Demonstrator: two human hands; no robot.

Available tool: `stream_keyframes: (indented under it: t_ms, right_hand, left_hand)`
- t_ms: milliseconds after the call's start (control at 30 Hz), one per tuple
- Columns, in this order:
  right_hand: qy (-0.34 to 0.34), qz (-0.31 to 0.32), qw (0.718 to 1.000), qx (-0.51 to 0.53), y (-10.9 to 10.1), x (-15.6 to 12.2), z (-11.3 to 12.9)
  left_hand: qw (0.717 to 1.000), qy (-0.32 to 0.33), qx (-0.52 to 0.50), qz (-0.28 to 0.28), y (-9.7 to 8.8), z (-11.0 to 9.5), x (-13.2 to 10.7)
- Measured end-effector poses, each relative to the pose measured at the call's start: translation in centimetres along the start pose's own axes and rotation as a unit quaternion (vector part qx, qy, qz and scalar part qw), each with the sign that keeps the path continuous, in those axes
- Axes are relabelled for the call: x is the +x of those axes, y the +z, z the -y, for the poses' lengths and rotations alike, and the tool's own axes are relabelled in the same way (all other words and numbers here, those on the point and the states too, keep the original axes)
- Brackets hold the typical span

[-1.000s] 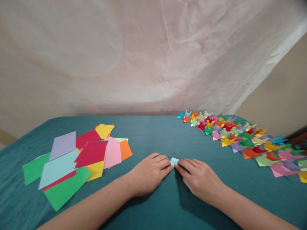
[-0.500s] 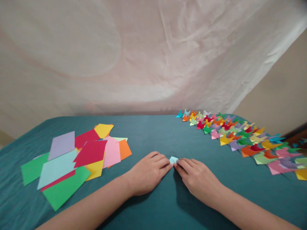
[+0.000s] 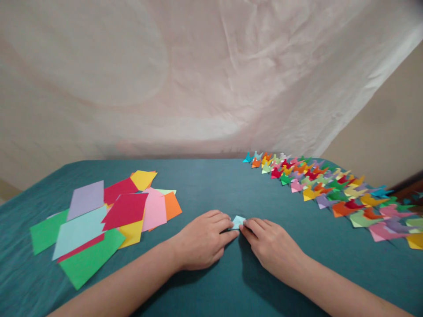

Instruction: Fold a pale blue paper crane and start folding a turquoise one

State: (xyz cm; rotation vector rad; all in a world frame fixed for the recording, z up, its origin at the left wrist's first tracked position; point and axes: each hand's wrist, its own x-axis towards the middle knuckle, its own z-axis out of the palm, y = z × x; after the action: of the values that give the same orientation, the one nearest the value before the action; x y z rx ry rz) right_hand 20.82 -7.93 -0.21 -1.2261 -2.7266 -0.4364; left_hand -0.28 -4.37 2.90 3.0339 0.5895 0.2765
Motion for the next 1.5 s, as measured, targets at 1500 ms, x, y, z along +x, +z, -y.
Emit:
stream_keyframes:
  t_ms: [1500]
  right_hand:
    - [-0.004,0.009,1.000,0.001,-0.3,0.1,0.0]
  left_hand:
    - [0.993,0.008,-0.120,0.011,0.3,2.4,-0.9]
